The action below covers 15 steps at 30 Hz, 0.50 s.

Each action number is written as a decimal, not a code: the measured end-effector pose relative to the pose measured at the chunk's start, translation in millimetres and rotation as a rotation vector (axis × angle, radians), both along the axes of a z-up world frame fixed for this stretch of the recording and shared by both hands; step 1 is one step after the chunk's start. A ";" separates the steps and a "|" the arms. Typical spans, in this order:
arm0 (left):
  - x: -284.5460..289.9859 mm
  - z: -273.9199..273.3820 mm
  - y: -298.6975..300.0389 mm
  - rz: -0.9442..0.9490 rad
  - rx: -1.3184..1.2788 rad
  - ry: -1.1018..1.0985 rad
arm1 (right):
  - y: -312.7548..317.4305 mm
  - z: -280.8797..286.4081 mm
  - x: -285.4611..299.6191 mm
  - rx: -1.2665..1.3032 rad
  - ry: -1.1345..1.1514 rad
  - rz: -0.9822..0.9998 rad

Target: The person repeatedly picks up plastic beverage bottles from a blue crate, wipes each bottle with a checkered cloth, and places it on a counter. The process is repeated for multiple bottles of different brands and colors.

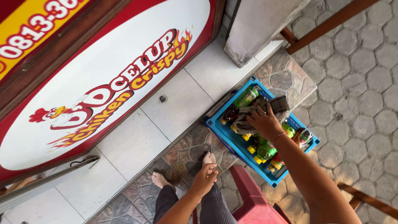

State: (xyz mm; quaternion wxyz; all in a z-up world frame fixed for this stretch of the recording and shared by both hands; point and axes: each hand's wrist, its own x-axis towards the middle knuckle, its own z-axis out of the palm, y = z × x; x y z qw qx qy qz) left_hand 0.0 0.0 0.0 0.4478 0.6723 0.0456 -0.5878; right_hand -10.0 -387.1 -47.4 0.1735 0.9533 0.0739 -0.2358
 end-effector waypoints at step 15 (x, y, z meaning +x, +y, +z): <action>38.3 95.0 -51.8 -0.025 -0.457 -0.480 | 118.8 175.0 13.2 1.723 -0.257 -1.298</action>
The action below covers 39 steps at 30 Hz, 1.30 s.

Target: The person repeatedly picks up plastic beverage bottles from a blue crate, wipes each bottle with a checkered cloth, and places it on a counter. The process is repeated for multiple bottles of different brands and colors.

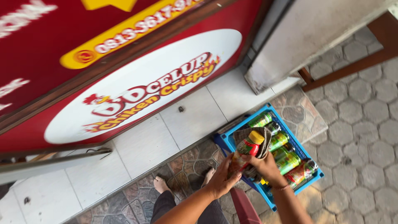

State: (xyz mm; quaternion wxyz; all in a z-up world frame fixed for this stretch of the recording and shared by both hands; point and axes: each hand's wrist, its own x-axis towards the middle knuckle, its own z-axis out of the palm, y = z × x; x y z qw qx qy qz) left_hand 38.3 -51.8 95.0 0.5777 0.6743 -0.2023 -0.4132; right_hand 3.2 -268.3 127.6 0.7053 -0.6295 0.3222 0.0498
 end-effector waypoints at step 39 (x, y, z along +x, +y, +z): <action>115.8 220.6 170.0 0.711 -0.834 -0.065 | 270.1 333.3 171.8 -0.852 -0.933 0.406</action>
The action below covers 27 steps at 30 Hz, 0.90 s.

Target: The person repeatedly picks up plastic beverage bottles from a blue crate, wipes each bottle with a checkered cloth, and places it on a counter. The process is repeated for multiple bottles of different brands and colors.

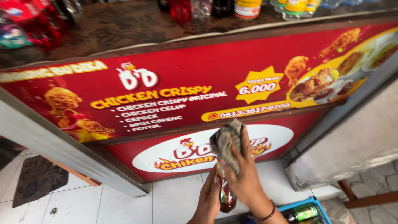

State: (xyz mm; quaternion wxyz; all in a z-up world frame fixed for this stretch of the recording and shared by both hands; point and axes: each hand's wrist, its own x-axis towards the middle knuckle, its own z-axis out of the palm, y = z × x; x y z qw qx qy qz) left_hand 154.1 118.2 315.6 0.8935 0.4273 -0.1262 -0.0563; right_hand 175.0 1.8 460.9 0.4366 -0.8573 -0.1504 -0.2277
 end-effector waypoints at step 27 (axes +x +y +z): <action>21.0 69.9 143.0 0.203 0.241 -0.104 | 139.2 -43.0 -11.1 0.085 -0.162 0.130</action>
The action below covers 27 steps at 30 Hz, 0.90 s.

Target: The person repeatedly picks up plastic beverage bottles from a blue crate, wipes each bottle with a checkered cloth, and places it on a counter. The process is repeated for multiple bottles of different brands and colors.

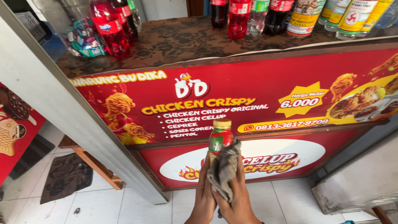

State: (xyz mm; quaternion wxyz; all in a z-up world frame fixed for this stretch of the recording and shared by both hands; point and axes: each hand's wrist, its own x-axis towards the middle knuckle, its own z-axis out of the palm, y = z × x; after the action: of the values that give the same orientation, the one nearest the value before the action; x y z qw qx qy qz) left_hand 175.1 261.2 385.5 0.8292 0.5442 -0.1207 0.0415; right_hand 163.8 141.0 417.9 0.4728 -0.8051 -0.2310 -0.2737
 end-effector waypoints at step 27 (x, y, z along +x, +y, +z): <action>23.2 -13.6 79.7 -0.117 -0.140 0.096 | 62.4 60.4 35.6 -0.270 -0.253 0.014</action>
State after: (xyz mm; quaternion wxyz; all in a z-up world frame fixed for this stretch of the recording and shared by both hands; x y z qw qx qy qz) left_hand 198.2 340.9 371.9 0.8711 0.4781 -0.1091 -0.0249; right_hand 199.5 203.4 478.3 0.3292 -0.8188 -0.3288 -0.3362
